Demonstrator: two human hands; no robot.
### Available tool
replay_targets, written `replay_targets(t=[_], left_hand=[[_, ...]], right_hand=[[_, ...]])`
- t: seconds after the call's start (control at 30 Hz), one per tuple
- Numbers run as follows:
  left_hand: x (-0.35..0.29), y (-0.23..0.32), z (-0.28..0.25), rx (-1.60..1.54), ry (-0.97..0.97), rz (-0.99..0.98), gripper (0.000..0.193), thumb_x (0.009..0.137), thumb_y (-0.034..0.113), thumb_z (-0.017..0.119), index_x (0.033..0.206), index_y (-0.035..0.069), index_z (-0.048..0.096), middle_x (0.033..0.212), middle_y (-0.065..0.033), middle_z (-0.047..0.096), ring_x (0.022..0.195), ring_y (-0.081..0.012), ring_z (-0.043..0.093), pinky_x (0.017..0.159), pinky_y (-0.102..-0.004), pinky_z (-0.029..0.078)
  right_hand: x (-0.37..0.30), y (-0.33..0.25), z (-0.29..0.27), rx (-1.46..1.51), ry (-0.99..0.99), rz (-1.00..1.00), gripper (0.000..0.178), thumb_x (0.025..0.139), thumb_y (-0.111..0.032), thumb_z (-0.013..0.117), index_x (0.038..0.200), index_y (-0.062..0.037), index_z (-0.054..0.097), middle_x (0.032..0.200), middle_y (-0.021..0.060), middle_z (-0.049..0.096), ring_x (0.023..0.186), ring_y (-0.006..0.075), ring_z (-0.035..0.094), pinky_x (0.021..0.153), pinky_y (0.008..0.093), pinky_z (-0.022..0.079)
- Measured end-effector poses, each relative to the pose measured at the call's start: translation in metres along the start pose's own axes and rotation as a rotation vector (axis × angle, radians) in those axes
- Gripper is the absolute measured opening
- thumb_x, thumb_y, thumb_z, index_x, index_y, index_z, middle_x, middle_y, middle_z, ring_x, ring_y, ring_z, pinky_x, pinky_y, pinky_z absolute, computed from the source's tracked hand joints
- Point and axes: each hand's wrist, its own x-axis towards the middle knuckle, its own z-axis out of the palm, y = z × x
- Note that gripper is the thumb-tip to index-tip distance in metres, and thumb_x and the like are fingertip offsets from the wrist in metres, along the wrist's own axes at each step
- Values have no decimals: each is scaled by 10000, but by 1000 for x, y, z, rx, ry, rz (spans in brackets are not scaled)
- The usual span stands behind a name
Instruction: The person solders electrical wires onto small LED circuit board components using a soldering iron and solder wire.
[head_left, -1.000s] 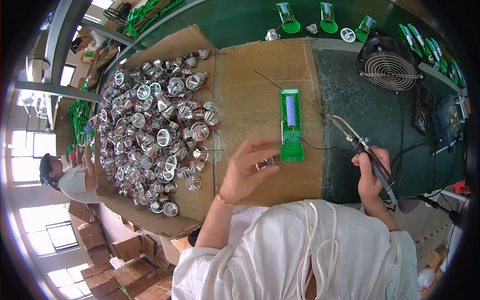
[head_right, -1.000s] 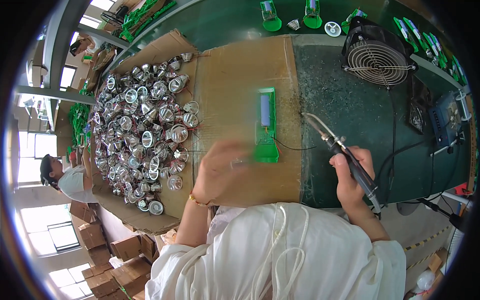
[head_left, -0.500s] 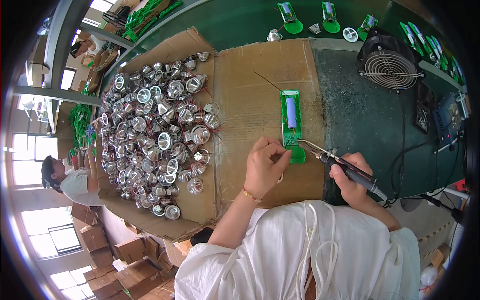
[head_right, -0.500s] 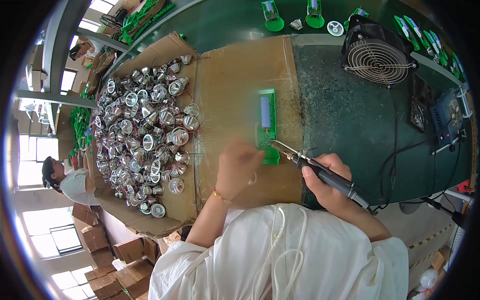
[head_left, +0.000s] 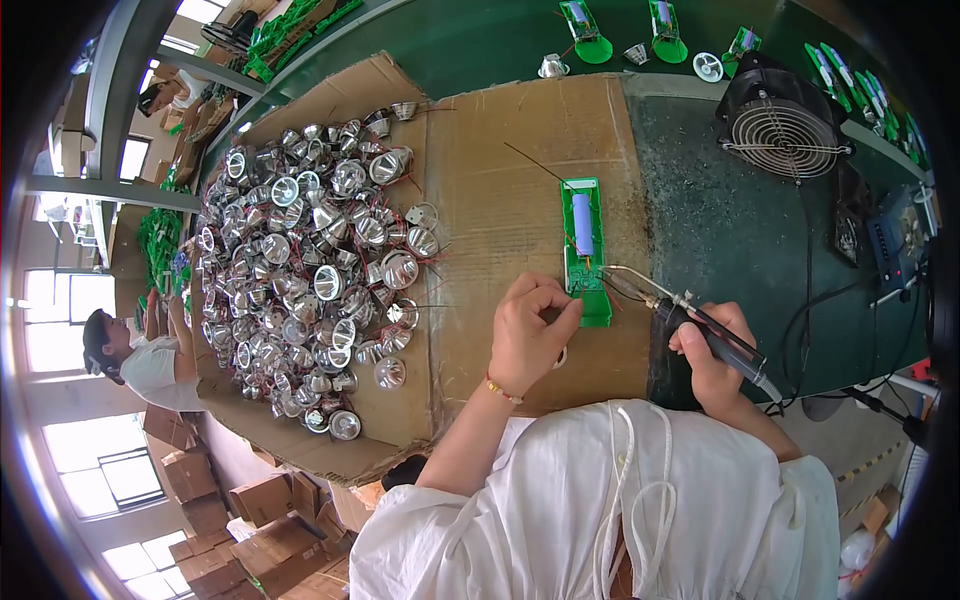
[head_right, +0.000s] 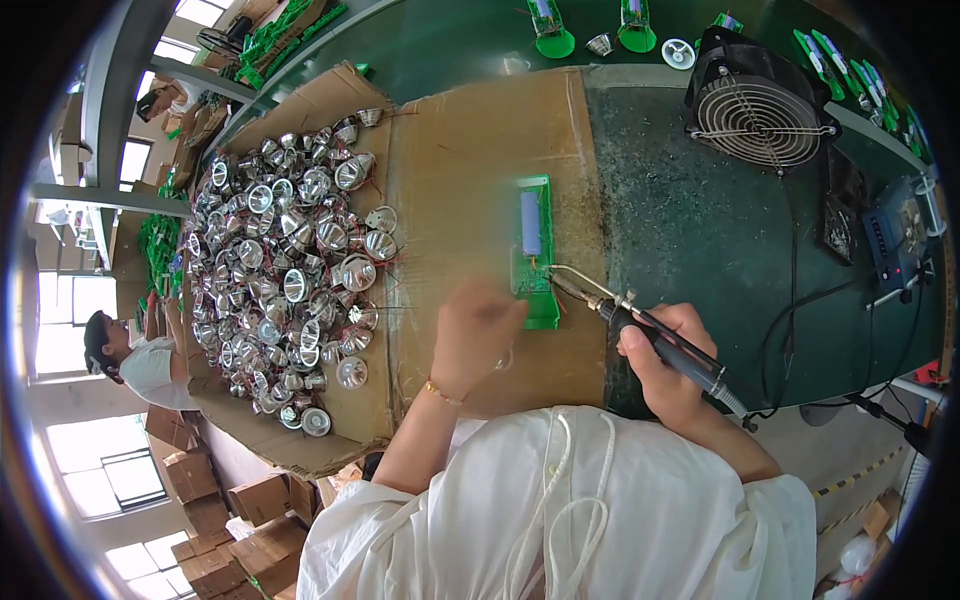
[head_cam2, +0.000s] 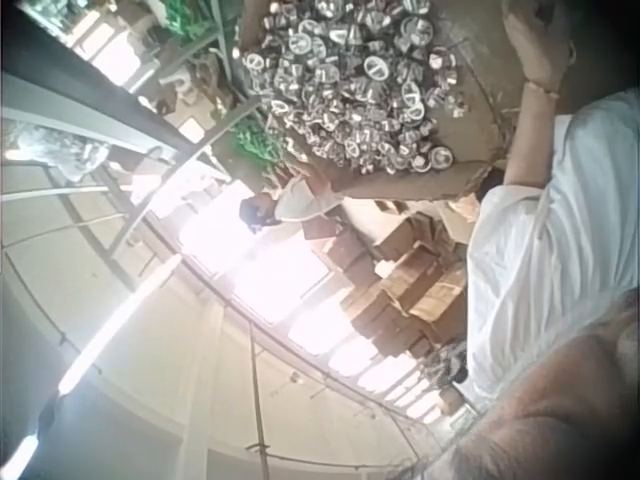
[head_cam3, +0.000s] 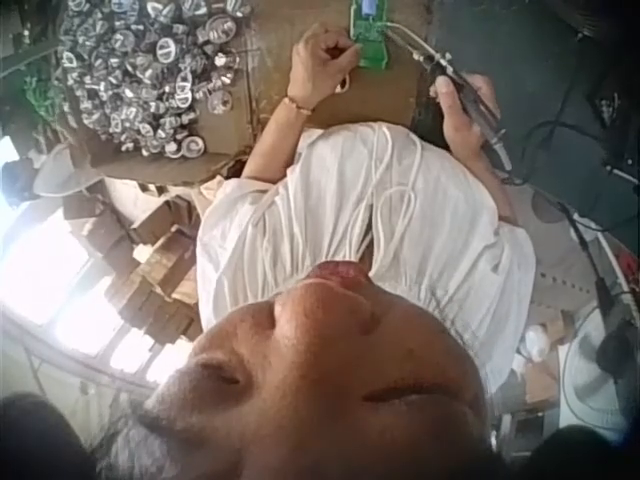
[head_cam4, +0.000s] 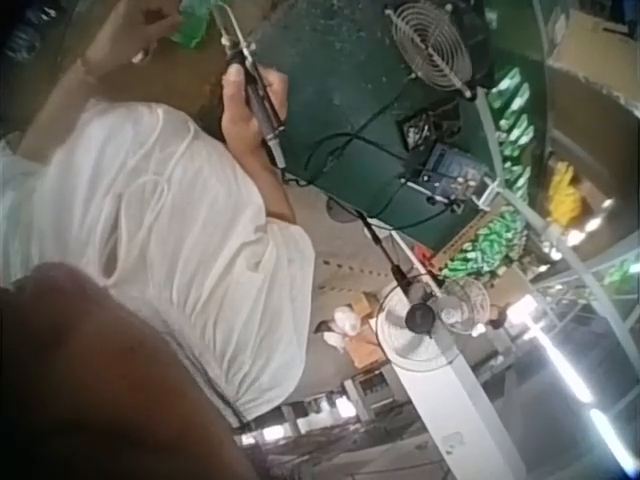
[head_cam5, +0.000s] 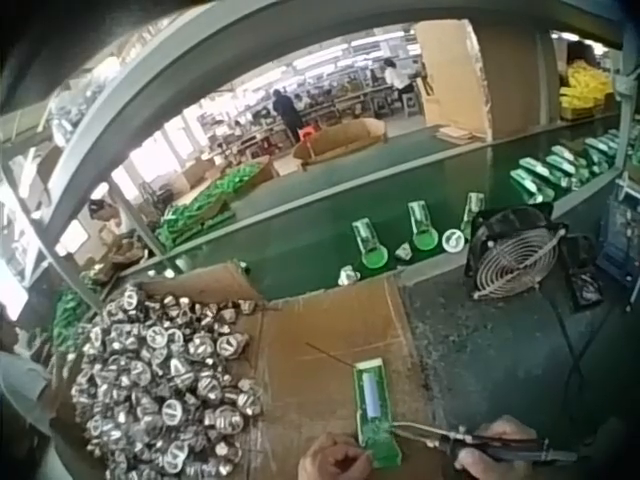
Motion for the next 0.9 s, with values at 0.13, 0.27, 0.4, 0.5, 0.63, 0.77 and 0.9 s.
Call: replay_targets(t=[0.13,0.27,0.4,0.5,0.63,0.77,0.9], left_hand=[[2,-7,3,33,39,111,100,706,87,655,674,1,617,782,-81,562,614,-161,541,533,-264,432],[0,-9,-1,-63,63,49,113,714,104,658,683,2,619,770,-85,570,604,-159,560,536,-253,440],[4,3,-15,110,-9,-2,148,699,168,680,672,29,635,618,-63,593,552,-146,581,511,-251,449],[13,1,-9,329,-74,73,148,670,190,644,621,52,617,550,-85,575,466,-185,556,463,-292,430],[53,7,-13,198,29,28,189,668,177,600,575,14,578,504,-117,543,448,-209,550,456,-317,423],[128,9,-26,295,186,38,265,723,236,581,601,2,591,529,-145,555,476,-260,559,505,-357,438],[227,-23,-50,-54,59,4,368,837,333,543,1036,27,595,865,-177,615,801,-260,590,698,-314,448]], right_hand=[[-3,5,-3,-6,25,38,159,816,-77,599,848,8,469,700,82,580,612,101,546,563,232,446],[1,8,-9,-40,30,21,144,812,-47,571,861,7,446,690,86,540,570,121,538,525,238,443],[9,11,-16,-40,163,-21,149,822,-73,572,857,3,448,677,81,543,560,104,526,518,227,437],[12,16,-25,-32,201,56,194,808,-103,623,865,8,475,690,77,583,593,97,554,547,220,452],[13,21,-28,-8,239,30,181,807,-108,621,849,3,484,682,69,586,586,98,560,542,219,457],[15,24,-28,-98,202,31,139,816,-75,576,841,-7,457,660,71,551,572,104,530,534,233,440],[16,26,-23,-85,179,31,165,804,-96,608,847,-3,480,684,75,583,591,106,561,548,235,457]])
